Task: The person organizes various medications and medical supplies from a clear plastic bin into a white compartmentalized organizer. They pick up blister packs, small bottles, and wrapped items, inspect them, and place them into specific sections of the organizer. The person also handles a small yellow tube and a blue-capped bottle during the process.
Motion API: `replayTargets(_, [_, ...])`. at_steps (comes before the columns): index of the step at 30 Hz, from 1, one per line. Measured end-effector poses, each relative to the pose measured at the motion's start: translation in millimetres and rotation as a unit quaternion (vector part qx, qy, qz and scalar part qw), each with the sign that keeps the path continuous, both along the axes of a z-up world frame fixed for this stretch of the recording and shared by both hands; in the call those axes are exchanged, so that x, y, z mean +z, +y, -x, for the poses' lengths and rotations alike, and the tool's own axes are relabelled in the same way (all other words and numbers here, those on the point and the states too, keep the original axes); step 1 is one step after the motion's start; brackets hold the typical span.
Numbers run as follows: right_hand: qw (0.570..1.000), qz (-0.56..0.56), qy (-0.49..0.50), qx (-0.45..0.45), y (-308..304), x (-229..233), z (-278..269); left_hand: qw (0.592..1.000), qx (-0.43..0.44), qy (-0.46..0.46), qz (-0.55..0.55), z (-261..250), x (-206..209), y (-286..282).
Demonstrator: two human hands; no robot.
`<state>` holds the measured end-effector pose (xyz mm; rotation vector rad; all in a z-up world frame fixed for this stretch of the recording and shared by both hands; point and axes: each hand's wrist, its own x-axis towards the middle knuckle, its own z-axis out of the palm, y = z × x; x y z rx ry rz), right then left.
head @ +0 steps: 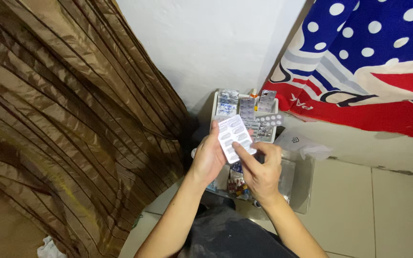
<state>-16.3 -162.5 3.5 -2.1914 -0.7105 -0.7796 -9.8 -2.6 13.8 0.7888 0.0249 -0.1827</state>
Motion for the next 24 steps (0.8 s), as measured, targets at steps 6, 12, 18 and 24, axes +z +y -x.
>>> replayTargets(6, [0.997, -0.022, 0.065, 0.032, 7, -5, 3, 1.0, 0.02, 0.017, -0.007, -6, -9, 3])
replayTargets(12, [0.904, -0.263, 0.333, 0.053, 17, -56, 0, 0.996, 0.043, 0.054, -0.061, -4, -50, 16])
replayTargets(18, [0.782, -0.321, 0.533, 0.041, 8, -147, -19, 0.935, 0.187, 0.239, -0.181, -50, -140, 46])
replayTargets(24, [0.769, -0.195, 0.609, -0.004, -39, -210, -5, 0.905, 0.245, 0.214, -0.273, -109, -235, 60])
